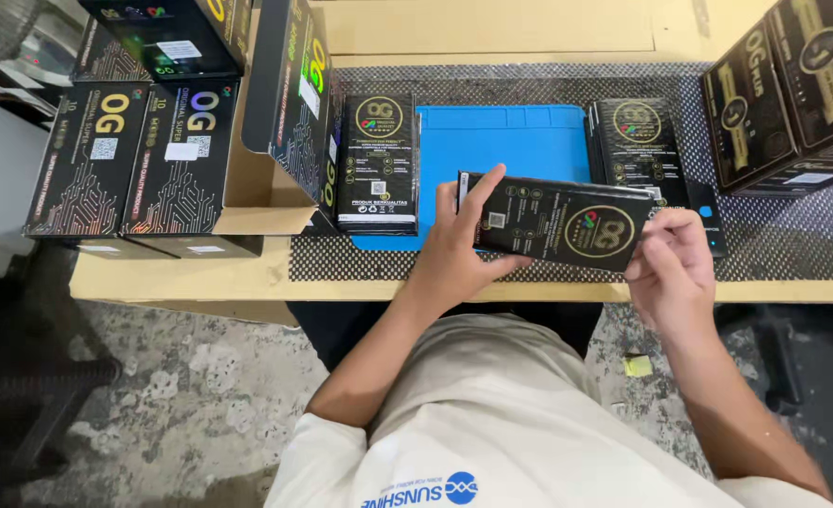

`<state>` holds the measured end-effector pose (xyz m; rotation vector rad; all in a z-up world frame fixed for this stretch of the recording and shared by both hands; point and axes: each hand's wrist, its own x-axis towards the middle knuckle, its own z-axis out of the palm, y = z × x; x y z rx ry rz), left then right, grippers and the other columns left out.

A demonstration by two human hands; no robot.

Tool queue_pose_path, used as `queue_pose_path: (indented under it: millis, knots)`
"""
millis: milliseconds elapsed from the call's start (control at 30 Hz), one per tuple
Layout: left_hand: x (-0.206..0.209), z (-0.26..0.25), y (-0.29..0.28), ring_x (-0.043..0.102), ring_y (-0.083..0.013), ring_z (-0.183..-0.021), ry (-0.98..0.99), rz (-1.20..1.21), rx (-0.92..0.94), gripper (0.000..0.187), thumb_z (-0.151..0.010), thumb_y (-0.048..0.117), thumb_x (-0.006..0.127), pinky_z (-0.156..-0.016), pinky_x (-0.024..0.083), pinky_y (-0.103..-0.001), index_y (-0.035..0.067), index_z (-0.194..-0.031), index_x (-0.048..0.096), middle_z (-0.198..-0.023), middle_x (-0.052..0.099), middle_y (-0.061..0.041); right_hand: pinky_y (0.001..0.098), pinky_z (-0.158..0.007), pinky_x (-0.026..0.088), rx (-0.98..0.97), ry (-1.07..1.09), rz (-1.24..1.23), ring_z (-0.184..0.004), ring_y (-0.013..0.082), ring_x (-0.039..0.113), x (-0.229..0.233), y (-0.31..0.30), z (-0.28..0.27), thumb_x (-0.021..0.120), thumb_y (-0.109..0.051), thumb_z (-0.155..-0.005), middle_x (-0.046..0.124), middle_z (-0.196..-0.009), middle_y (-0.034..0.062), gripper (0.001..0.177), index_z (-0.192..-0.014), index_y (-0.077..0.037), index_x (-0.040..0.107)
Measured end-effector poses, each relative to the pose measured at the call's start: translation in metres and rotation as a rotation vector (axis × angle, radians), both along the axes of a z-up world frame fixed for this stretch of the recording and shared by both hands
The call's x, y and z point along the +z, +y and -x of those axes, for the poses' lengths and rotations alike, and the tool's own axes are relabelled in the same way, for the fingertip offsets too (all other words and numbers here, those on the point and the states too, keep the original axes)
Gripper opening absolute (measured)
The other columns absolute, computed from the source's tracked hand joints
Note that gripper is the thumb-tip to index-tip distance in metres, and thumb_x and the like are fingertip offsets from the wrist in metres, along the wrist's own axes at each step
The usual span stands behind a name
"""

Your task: The person holds a smartphone screen assembly, turning it over to view both sides and checking the flexible cable. The person also handles several black component boxes on the workbench and uses a handheld scanner on one of the screen parts.

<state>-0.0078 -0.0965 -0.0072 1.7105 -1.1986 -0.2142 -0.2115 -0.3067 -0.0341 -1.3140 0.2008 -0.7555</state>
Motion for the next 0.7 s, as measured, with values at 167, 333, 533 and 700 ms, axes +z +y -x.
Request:
queue_pose_path:
  millis: [167, 333, 533, 700]
  knots:
    - [0.000, 0.001, 0.003, 0.055, -0.0306, -0.115, 0.003, 0.056, 0.013, 0.096, -0.082, 0.034, 0.090, -0.095, 0.058, -0.044, 0.027, -0.157, 0.031, -0.135, 0.038, -0.016, 0.0116, -0.051, 0.053, 0.015, 0.002, -0.077, -0.057, 0.0045, 0.063, -0.002, 0.003, -0.010, 0.051, -0.007, -0.109, 0.064, -0.080, 0.0025, 0.009, -0.117, -0.009, 0.053]
    - [-0.002, 0.001, 0.006, 0.056, -0.0334, -0.121, -0.039, 0.093, 0.004, 0.089, -0.085, 0.035, 0.087, -0.097, 0.060, -0.048, 0.026, -0.155, 0.034, -0.135, 0.039, -0.017, 0.0243, -0.082, 0.062, -0.079, 0.050, 0.034, -0.098, 0.0139, 0.068, -0.006, 0.007, -0.008, 0.051, -0.005, -0.108, 0.068, -0.113, 0.0092, 0.018, -0.124, -0.001, 0.060]
    - [-0.012, 0.001, 0.003, 0.054, -0.0526, -0.122, 0.012, 0.173, -0.038, 0.103, -0.068, 0.027, 0.098, -0.100, 0.050, -0.067, 0.027, -0.155, 0.043, -0.134, 0.039, -0.020, 0.0486, -0.084, 0.065, -0.156, -0.030, 0.103, -0.093, 0.0255, 0.070, -0.005, 0.024, -0.012, 0.058, 0.006, -0.095, 0.070, -0.099, 0.0231, 0.026, -0.119, 0.010, 0.066]
    - [-0.005, 0.003, 0.001, 0.034, -0.0576, -0.138, -0.145, 0.185, 0.020, 0.105, -0.064, 0.038, 0.100, -0.114, 0.042, -0.067, 0.026, -0.152, 0.046, -0.150, 0.025, -0.026, 0.0223, -0.046, 0.042, -0.154, 0.195, 0.112, -0.065, 0.0071, 0.052, 0.006, 0.019, -0.001, 0.065, 0.004, -0.095, 0.063, -0.087, 0.0093, 0.015, -0.100, -0.002, 0.077]
